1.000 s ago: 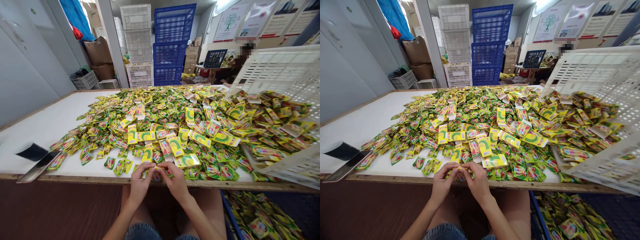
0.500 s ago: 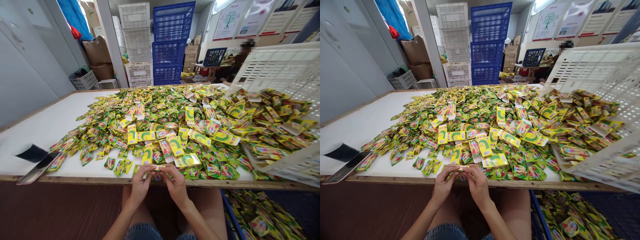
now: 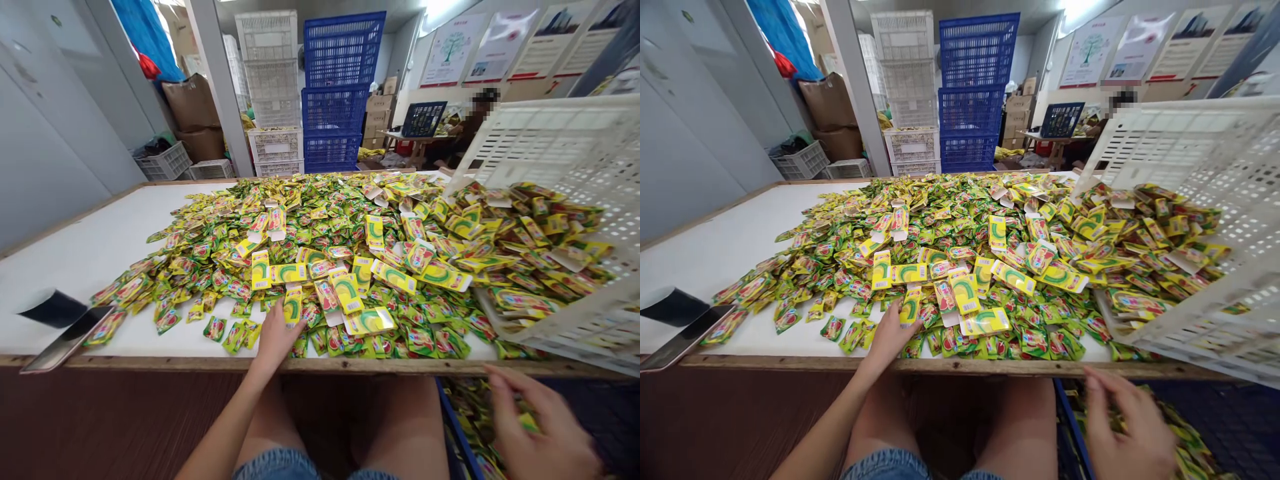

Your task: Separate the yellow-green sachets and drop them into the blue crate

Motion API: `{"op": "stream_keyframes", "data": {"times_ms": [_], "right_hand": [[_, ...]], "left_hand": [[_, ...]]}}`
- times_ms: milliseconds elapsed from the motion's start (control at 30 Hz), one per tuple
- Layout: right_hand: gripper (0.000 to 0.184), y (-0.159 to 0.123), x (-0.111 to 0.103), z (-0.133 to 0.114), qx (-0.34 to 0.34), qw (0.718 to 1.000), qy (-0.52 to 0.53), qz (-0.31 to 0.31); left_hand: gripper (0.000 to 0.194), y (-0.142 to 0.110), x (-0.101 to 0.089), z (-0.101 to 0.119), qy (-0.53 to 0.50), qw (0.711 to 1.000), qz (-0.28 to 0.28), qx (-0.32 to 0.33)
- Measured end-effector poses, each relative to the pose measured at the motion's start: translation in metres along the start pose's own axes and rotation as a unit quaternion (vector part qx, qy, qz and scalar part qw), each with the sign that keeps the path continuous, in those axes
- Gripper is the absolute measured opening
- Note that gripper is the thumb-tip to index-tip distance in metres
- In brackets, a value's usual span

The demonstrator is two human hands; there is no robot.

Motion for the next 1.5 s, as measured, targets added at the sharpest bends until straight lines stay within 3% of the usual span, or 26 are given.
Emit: {"op": "stream_keyframes", "data": {"times_ms": [100, 167, 233, 300, 367, 433, 667, 833, 967, 1033, 1133, 1233, 1367, 1500], "right_hand": [[0.022, -0.021, 0.035, -0.044, -0.024, 0.994, 0.084, -0.069], [0.017, -0.033, 0.059, -0.067, -0.029, 0.982, 0.138, -0.125], [0.015, -0.04, 0.082, -0.084, -0.039, 0.966, 0.177, -0.183], [0.015, -0.044, 0.105, -0.099, -0.053, 0.946, 0.203, -0.247], [0.016, -0.045, 0.129, -0.114, -0.068, 0.927, 0.21, -0.304], [0.017, -0.047, 0.153, -0.13, -0.093, 0.916, 0.186, -0.342], [0.047, -0.047, 0.221, -0.165, -0.226, 0.906, -0.06, -0.354], [0.013, -0.037, 0.239, -0.169, -0.251, 0.894, -0.077, -0.364], [0.015, -0.033, 0.237, -0.168, -0.239, 0.906, -0.058, -0.344], [0.019, -0.032, 0.232, -0.165, -0.212, 0.92, -0.011, -0.331], [0.02, -0.031, 0.224, -0.156, -0.113, 0.932, 0.143, -0.313], [0.022, -0.034, 0.221, -0.149, -0.022, 0.899, 0.28, -0.335], [0.027, -0.045, 0.222, -0.143, 0.067, 0.839, 0.373, -0.39], [0.034, -0.049, 0.222, -0.135, 0.165, 0.82, 0.416, -0.357]], "left_hand": [[0.06, 0.002, -0.001, -0.002, -0.085, 0.994, 0.0, -0.068], [0.057, -0.003, -0.014, -0.004, -0.213, 0.969, 0.009, -0.126], [0.052, -0.014, -0.031, -0.006, -0.373, 0.911, 0.017, -0.174], [0.055, -0.029, -0.047, -0.006, -0.503, 0.835, 0.037, -0.221], [0.057, -0.044, -0.057, -0.007, -0.566, 0.776, 0.063, -0.272], [0.055, -0.057, -0.058, -0.01, -0.577, 0.749, 0.079, -0.315], [0.057, -0.071, -0.054, -0.01, -0.563, 0.762, 0.076, -0.311], [0.053, -0.069, -0.057, -0.001, -0.529, 0.798, 0.07, -0.28], [0.049, -0.067, -0.051, 0.001, -0.514, 0.814, 0.048, -0.266], [0.051, -0.066, -0.046, 0.001, -0.519, 0.811, 0.041, -0.267], [0.055, -0.063, -0.039, 0.002, -0.526, 0.801, 0.047, -0.282], [0.053, -0.058, -0.03, 0.005, -0.523, 0.798, 0.046, -0.296], [0.049, -0.05, -0.022, 0.012, -0.524, 0.809, 0.028, -0.266], [0.049, -0.05, -0.024, 0.018, -0.523, 0.808, 0.032, -0.27]]}}
Point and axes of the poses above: each hand's wrist, its own y-axis towards the middle knuckle, its own x-axis out of the palm, z = x × y, the point moved 2 cm from there along y, towards the middle knuckle, and after that the axes turned 8 degrees about x, right-handed, at the moved point
